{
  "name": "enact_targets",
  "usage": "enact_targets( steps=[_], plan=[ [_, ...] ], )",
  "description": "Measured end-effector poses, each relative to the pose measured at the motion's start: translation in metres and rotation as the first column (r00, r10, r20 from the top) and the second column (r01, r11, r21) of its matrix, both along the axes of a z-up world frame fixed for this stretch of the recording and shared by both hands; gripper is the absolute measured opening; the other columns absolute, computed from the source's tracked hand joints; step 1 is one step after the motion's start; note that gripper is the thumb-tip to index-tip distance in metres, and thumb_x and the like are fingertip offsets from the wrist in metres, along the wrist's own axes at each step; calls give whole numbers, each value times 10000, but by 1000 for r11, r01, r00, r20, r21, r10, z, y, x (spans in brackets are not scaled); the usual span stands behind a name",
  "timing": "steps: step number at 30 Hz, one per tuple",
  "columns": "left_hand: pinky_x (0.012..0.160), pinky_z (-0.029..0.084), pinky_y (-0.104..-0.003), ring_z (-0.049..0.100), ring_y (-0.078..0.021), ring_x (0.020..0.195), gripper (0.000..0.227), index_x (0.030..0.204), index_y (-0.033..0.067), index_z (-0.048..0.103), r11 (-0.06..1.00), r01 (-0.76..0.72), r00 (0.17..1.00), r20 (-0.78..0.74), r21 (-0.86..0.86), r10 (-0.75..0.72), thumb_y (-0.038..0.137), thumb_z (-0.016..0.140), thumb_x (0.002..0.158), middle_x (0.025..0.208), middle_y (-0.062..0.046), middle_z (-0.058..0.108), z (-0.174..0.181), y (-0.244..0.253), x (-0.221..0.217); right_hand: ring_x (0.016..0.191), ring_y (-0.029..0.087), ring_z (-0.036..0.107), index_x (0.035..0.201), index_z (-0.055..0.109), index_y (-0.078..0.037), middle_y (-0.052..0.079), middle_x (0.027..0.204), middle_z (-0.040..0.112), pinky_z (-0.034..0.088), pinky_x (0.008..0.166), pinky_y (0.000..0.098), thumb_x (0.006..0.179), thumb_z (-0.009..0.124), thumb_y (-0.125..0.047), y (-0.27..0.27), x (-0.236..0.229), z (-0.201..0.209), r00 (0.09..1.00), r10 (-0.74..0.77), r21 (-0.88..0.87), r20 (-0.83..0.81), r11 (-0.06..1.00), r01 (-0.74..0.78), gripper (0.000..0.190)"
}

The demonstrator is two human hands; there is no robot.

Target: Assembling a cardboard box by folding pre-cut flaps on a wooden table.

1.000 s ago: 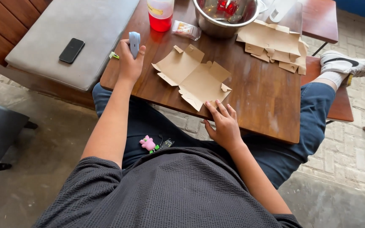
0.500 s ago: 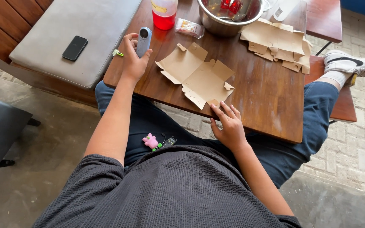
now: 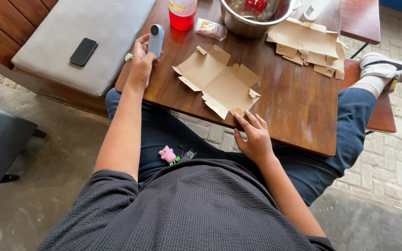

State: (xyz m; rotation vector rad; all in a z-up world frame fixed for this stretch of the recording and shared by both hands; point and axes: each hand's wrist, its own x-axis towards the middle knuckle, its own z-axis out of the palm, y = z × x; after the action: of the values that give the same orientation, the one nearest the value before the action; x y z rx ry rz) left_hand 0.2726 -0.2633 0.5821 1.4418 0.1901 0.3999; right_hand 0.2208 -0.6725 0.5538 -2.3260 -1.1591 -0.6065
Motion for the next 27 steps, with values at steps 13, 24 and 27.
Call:
enact_targets(
  steps=[13,24,27],
  plan=[
    [788,518,-269,645,-175,1038,443,1377,144,421,994,37,999,7,-102,-36,42,357,950,1280,-96,579,2,2,-1,1313,326,608,1368,623,-64,147,1287,700,448,1119,524,945,687,-103,1,-1,1,1000,-7,9,0,1000,7,429],
    [653,494,-192,597,-115,822,258,1311,139,495,986,-79,987,126,-148,98,207,555,1069,1029,-7,530,-46,19,25,1210,244,676,1289,723,-153,35,1097,776,478,1063,419,779,759,-154,3,9,-12,987,-67,113,147,992,51,512],
    [621,442,-184,533,-107,742,235,1290,175,452,984,-89,981,156,-152,113,252,587,1114,919,-1,489,-36,15,20,1204,242,678,1299,717,-153,24,1095,780,481,1058,418,780,755,-140,4,8,-12,990,-63,111,126,993,49,521]
  ],
)
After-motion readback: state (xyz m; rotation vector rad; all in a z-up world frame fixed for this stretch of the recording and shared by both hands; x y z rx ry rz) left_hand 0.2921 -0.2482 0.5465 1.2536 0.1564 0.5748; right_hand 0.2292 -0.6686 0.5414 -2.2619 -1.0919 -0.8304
